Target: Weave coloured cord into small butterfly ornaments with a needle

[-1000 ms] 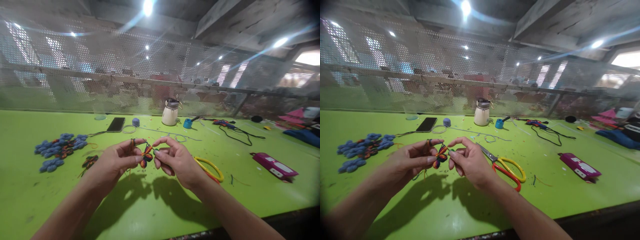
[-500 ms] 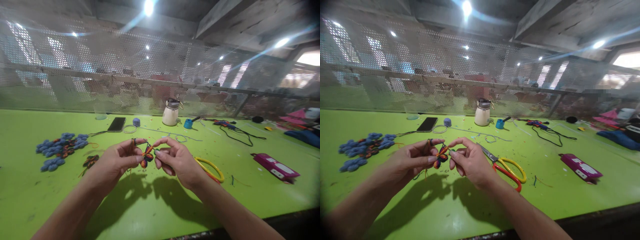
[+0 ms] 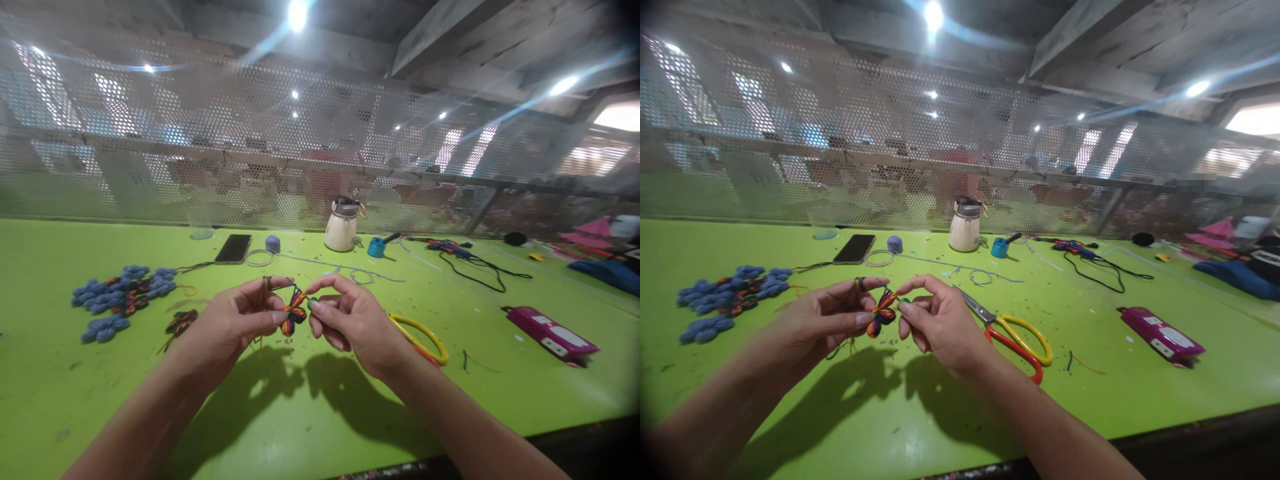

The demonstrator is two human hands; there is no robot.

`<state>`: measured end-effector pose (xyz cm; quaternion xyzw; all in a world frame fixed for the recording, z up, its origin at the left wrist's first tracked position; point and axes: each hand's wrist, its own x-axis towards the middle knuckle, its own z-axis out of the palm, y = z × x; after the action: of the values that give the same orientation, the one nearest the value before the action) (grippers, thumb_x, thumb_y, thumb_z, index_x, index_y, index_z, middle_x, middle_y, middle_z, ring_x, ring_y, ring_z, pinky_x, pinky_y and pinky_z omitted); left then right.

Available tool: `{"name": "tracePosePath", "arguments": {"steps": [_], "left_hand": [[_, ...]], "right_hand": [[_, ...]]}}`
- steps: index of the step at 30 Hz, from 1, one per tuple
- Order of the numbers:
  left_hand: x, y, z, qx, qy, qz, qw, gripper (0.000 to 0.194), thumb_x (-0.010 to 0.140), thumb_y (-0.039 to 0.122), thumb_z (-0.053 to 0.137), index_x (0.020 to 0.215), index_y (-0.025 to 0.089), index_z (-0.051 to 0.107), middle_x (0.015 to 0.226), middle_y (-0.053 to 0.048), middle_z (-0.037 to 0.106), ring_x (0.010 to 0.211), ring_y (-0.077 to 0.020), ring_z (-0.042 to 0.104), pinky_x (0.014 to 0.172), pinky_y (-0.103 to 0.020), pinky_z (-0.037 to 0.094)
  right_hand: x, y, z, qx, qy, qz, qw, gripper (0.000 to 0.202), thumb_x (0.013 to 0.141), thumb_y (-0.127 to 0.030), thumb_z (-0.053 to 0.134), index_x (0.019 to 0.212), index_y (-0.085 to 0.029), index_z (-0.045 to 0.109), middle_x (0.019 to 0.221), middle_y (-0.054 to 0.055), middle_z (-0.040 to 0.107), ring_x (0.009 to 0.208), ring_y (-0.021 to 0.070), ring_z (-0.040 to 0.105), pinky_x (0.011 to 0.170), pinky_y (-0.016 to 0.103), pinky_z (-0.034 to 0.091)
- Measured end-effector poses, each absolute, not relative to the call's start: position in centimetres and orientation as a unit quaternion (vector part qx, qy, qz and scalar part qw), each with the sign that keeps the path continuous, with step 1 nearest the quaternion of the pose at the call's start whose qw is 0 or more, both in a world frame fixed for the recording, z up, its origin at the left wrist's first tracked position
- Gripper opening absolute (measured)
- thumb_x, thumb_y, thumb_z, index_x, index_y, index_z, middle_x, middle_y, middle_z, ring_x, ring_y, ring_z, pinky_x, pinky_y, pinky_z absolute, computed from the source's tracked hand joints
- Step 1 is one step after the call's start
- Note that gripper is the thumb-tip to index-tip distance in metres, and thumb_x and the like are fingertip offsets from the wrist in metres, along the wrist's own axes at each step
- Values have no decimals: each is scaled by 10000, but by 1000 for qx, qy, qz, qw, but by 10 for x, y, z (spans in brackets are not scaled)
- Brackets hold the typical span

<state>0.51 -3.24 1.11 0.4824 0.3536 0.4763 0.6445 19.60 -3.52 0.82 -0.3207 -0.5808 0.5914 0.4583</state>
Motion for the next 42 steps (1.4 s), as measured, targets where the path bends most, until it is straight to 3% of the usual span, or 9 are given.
{"name": "tracePosePath", "arguments": {"steps": [4, 29, 42], "left_hand": [[5, -32, 11, 487, 354, 478, 640, 470, 616, 133, 806, 1069, 165, 684, 694, 7, 646, 648, -159, 618, 700, -319, 451], [5, -30, 11, 481, 349, 474, 650, 483, 625, 151, 818, 1085, 174, 674, 730, 18, 641, 673, -139, 622, 718, -289, 444], [6, -31, 8, 543, 366, 476, 588, 526, 687, 190, 786, 1179, 184, 602, 747, 30, 607, 691, -147, 618, 739, -314, 444]], "right_hand": [[196, -36, 8, -322, -592, 582, 455, 249, 832, -299, 650, 1048, -202, 573, 575, -58, 587, 363, 33, 367, 346, 171, 236], [196, -35, 7, -320, -591, 579, 462, 227, 822, -272, 646, 1026, -186, 599, 568, -55, 586, 358, 32, 361, 349, 171, 239], [198, -33, 6, -321, -602, 576, 451, 376, 846, -245, 615, 1219, -204, 604, 582, -50, 581, 369, 31, 367, 364, 176, 248]]}}
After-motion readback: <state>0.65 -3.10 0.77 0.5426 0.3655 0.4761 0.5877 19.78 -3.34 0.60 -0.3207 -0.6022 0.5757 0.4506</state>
